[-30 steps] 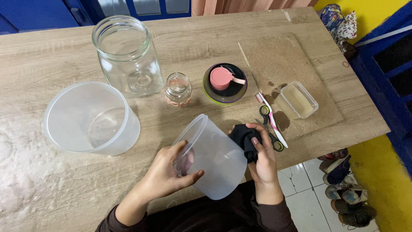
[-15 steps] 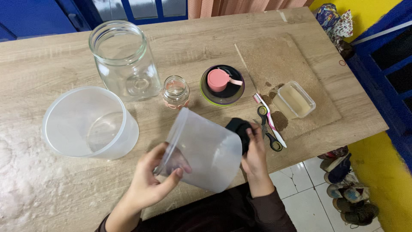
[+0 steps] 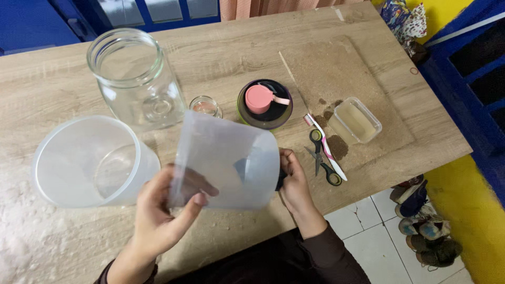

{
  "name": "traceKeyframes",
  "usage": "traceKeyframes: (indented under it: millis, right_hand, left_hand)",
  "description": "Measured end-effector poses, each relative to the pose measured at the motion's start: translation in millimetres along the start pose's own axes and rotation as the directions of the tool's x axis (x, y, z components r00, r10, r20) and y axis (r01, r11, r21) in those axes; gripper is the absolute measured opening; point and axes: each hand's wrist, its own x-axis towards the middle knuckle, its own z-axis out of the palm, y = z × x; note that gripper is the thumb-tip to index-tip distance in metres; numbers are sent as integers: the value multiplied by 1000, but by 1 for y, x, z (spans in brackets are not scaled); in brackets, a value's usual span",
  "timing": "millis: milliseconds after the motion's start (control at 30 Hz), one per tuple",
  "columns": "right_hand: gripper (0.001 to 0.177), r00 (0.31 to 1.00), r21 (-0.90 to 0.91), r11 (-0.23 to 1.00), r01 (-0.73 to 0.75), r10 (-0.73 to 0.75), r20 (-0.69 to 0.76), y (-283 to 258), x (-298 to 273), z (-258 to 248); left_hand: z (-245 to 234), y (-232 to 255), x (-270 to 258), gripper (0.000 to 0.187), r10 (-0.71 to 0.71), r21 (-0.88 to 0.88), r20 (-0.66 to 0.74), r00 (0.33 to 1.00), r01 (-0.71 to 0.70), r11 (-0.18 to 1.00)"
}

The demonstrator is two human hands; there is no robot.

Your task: The person scrubs the inside of a translucent plastic container with a toothbrush, then wipes the interior and exterior with a black cloth. They briefly handle a small glass jar with a pink lid, then continue wiping the plastic container.

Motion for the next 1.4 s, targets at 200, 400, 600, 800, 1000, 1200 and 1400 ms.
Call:
traceKeyframes:
  millis: [200,400,600,800,1000,1200,1400]
  right_hand:
    - [32,865,-899,112,424,-345,366,-32,5,-9]
    - [16,852,-967,6,254,-475,221,-78,23,-48]
    - [18,941,-979,-138,-147,-324,-95,-90,30,-73]
    - [13,909,-997,-47,-64,-414,-39,-87,25,-85]
    - [20,929,-990,-44,-133,-354,-109,-88,23,-80]
    - [22,897,-983,17,-183,-407,-174,-87,25,-77]
    - [36,922,-870,443,-218,-198,-332,-96,18,-82]
  left_hand:
    - [20,-12,50,22,-138,103,233,963,116,988]
    - [29,-4,81,26,-312,172,270,911,273,947]
    - [42,11,94,32,-357,426,240,903,232,874]
    - [42,2,102,26,-257,195,339,905,200,960]
    - [46,-14,113,27,-302,249,396,867,215,944]
    - [39,-20,117,25,-283,253,404,870,191,949]
    - [34,-24,117,30,-392,249,354,849,318,915]
